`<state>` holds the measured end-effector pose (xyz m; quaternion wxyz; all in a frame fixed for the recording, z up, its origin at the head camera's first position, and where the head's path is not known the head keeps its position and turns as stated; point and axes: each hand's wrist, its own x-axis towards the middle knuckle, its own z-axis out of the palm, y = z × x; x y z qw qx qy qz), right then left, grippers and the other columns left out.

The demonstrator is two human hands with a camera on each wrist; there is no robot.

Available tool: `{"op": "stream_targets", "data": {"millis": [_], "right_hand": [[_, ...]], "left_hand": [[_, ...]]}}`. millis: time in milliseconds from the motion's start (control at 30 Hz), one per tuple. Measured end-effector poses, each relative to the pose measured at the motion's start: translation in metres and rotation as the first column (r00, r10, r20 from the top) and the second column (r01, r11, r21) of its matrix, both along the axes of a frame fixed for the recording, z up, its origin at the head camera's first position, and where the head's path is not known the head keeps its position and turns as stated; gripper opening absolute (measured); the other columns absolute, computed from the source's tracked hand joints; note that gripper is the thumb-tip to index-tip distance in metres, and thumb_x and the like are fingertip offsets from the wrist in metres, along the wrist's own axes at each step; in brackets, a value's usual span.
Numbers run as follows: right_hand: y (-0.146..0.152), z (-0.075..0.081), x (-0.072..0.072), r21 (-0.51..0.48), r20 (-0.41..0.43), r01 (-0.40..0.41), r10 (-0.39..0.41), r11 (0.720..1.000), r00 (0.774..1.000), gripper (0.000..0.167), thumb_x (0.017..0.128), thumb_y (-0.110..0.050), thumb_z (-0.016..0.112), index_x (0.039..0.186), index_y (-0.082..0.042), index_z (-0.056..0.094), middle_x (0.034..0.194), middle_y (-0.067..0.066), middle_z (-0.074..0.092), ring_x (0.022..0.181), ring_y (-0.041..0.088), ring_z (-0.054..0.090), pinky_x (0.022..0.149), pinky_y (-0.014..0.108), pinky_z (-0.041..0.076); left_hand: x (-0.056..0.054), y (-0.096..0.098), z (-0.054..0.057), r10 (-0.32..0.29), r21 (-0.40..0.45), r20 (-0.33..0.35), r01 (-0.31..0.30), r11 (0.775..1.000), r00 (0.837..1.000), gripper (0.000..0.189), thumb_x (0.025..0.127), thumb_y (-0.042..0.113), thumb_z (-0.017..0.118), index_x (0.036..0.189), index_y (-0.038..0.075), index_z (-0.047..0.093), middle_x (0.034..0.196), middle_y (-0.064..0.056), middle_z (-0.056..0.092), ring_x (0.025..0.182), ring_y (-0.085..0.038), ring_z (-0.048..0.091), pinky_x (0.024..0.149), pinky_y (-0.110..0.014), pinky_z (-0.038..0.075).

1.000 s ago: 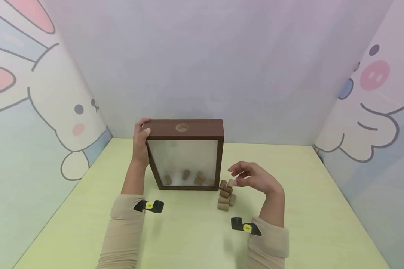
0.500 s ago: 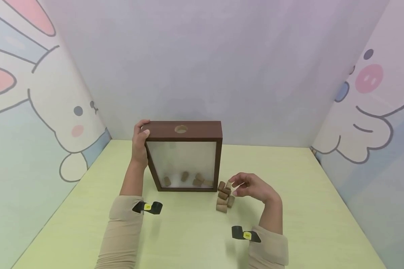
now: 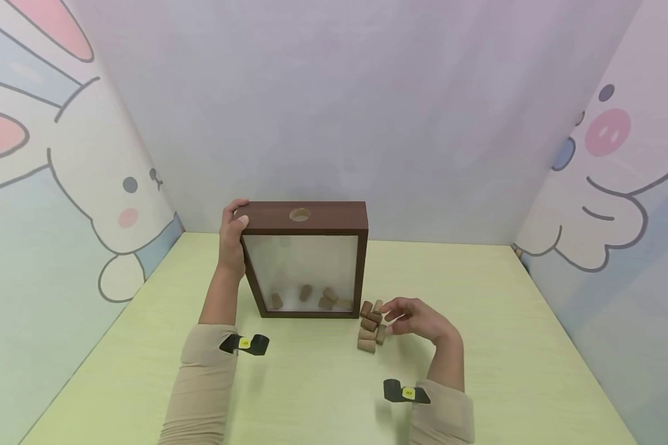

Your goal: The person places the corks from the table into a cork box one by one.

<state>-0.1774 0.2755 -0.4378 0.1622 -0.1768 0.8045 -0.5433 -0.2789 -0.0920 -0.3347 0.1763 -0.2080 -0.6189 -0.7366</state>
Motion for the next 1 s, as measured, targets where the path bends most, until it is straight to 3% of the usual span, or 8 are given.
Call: {"op": "stream_targets", "data": {"millis": [300, 633, 800, 1000], "right_hand": [[0.005, -0.023, -0.004, -0.018, 0.096, 0.047, -0.045, 0.999, 0.994, 0.038, 0.083, -0.004, 0.065, 0.117, 0.008, 0.053, 0.106, 0.024, 0.057, 0.095, 0.028, 0.054, 0.077, 0.034, 0.046], [0.007, -0.031, -0.003, 0.031, 0.116, 0.085, -0.088, 0.996, 0.989, 0.040, 0.080, -0.003, 0.068, 0.114, 0.011, 0.052, 0.099, 0.018, 0.060, 0.085, 0.022, 0.055, 0.072, 0.031, 0.043], [0.006, -0.035, -0.005, 0.057, 0.089, 0.063, -0.068, 0.996, 0.994, 0.041, 0.076, -0.001, 0.069, 0.113, 0.009, 0.054, 0.093, 0.014, 0.057, 0.082, 0.022, 0.051, 0.073, 0.032, 0.041], [0.002, -0.038, -0.007, 0.139, 0.052, 0.030, -0.037, 0.990, 0.998, 0.041, 0.073, -0.002, 0.073, 0.110, 0.005, 0.056, 0.090, 0.011, 0.054, 0.080, 0.022, 0.048, 0.071, 0.032, 0.040]], "left_hand": [[-0.006, 0.001, -0.007, 0.007, 0.022, -0.012, -0.007, 1.000, 1.000, 0.049, 0.085, 0.026, 0.047, 0.130, 0.006, 0.041, 0.132, -0.002, 0.036, 0.117, -0.016, 0.032, 0.095, -0.036, 0.021], [-0.006, 0.005, -0.004, 0.021, 0.010, -0.006, -0.020, 1.000, 1.000, 0.051, 0.085, 0.026, 0.047, 0.130, 0.004, 0.041, 0.138, -0.010, 0.033, 0.120, -0.016, 0.029, 0.097, -0.039, 0.019], [0.003, 0.003, 0.005, 0.010, 0.000, 0.002, -0.010, 1.000, 1.000, 0.053, 0.085, 0.022, 0.045, 0.132, -0.001, 0.038, 0.135, -0.008, 0.034, 0.118, -0.016, 0.031, 0.096, -0.037, 0.020], [0.014, 0.004, 0.013, 0.006, -0.001, -0.008, -0.006, 1.000, 1.000, 0.055, 0.085, 0.020, 0.044, 0.131, -0.007, 0.034, 0.139, -0.020, 0.028, 0.119, -0.016, 0.028, 0.095, -0.036, 0.019]]}}
